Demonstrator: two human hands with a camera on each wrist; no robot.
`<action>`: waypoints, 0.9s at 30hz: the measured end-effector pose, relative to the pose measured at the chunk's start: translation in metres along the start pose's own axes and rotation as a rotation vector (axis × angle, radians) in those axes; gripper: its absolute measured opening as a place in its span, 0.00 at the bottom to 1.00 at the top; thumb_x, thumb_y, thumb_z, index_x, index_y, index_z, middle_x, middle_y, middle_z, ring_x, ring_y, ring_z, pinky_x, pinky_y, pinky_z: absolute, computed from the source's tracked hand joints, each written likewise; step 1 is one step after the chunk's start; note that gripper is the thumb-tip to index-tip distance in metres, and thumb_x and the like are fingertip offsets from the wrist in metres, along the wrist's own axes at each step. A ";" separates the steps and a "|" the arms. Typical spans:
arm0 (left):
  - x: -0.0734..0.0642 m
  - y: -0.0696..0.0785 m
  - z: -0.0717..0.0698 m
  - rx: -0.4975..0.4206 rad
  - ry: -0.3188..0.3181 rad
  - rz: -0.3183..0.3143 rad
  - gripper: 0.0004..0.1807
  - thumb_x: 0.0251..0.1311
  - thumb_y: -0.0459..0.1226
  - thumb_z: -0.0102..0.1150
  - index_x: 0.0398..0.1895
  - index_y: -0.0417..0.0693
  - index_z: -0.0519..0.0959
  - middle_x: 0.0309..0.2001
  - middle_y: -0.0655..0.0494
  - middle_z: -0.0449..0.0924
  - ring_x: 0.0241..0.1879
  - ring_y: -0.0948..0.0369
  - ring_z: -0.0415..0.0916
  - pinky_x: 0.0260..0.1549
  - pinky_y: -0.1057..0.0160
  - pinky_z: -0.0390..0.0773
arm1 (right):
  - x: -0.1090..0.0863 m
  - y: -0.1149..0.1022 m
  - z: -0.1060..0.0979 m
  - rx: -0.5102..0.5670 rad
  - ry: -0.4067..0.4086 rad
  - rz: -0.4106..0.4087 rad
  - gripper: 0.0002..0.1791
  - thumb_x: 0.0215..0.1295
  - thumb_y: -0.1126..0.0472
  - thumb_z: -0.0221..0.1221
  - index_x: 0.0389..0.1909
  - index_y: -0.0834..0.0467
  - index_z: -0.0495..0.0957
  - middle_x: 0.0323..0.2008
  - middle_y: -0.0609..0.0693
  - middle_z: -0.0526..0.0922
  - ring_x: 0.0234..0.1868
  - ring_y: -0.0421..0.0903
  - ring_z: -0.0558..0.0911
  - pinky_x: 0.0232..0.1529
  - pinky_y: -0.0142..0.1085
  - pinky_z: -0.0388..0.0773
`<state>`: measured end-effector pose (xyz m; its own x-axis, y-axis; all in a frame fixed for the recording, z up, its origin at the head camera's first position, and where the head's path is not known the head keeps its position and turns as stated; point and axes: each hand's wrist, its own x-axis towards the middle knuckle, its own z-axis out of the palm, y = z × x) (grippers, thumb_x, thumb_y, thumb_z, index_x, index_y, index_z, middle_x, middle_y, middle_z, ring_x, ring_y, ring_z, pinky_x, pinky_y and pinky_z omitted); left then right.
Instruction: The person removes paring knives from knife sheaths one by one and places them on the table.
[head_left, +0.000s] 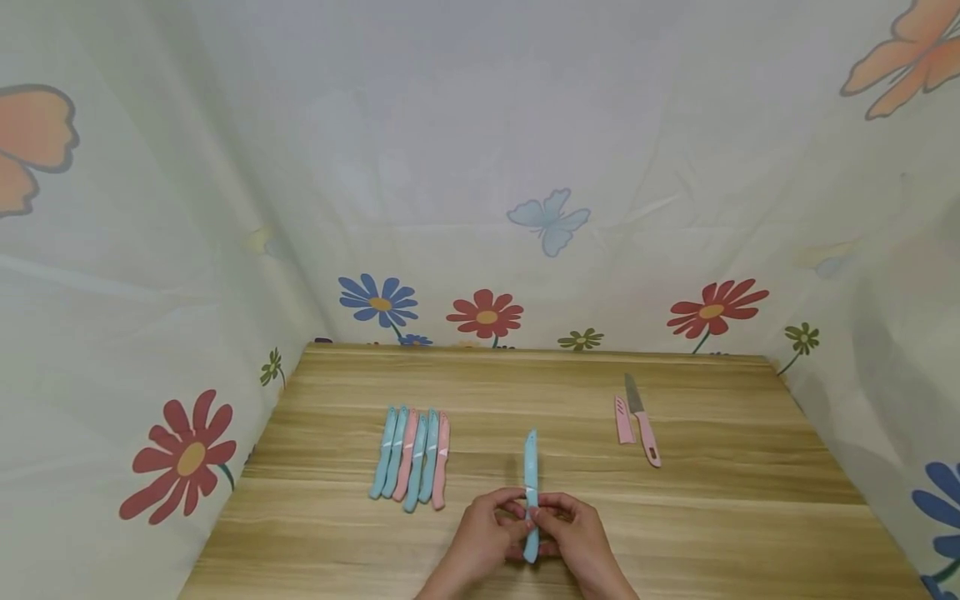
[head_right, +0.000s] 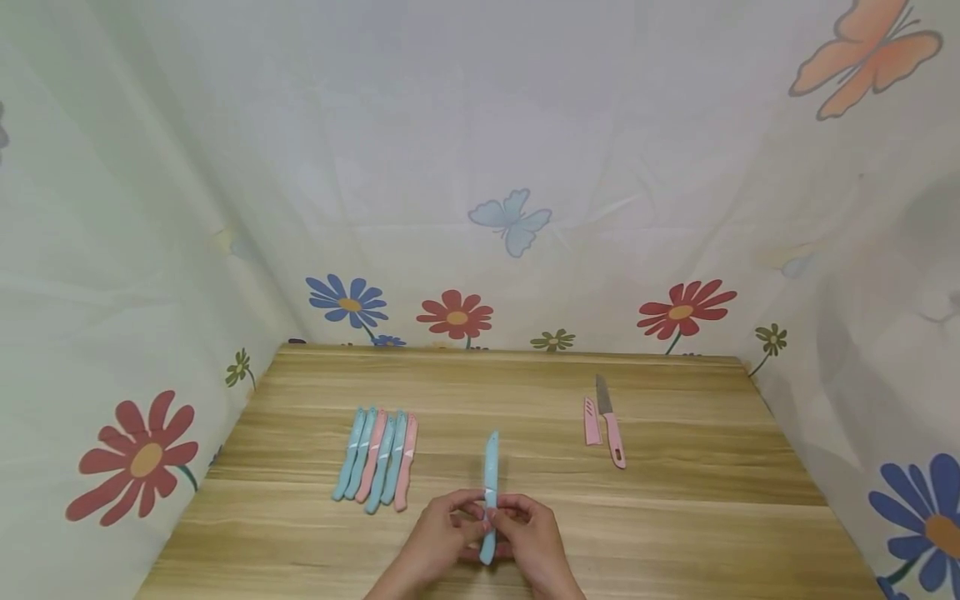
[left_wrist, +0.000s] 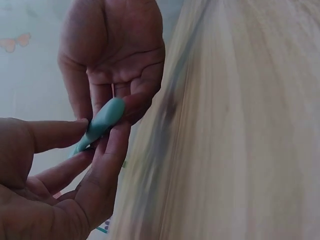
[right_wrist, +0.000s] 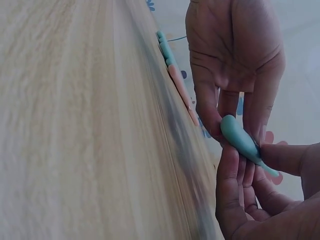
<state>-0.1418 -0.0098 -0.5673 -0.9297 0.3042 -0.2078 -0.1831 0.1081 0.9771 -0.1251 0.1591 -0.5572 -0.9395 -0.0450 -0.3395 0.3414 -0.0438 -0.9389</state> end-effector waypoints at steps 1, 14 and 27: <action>0.001 0.000 -0.002 -0.003 -0.011 -0.001 0.23 0.63 0.27 0.65 0.62 0.43 0.80 0.43 0.51 0.80 0.34 0.59 0.83 0.30 0.58 0.90 | 0.000 0.000 0.000 -0.001 -0.003 0.001 0.22 0.70 0.64 0.64 0.58 0.74 0.75 0.40 0.52 0.83 0.38 0.44 0.84 0.35 0.38 0.89; 0.028 0.013 -0.018 -0.005 0.030 0.030 0.21 0.72 0.39 0.60 0.63 0.40 0.78 0.48 0.47 0.80 0.43 0.55 0.86 0.44 0.56 0.90 | 0.001 0.001 0.001 -0.016 -0.004 0.023 0.21 0.70 0.64 0.63 0.58 0.73 0.75 0.39 0.51 0.82 0.37 0.44 0.82 0.35 0.40 0.89; 0.052 0.022 -0.015 -0.081 0.105 0.067 0.14 0.66 0.30 0.64 0.54 0.33 0.83 0.40 0.48 0.84 0.38 0.60 0.84 0.44 0.54 0.90 | 0.002 0.003 0.002 -0.026 -0.019 0.027 0.21 0.72 0.63 0.62 0.59 0.73 0.74 0.39 0.50 0.84 0.38 0.43 0.82 0.36 0.40 0.89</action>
<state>-0.1990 -0.0061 -0.5561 -0.9683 0.2068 -0.1403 -0.1408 0.0128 0.9900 -0.1260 0.1566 -0.5603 -0.9292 -0.0652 -0.3637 0.3655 -0.0165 -0.9307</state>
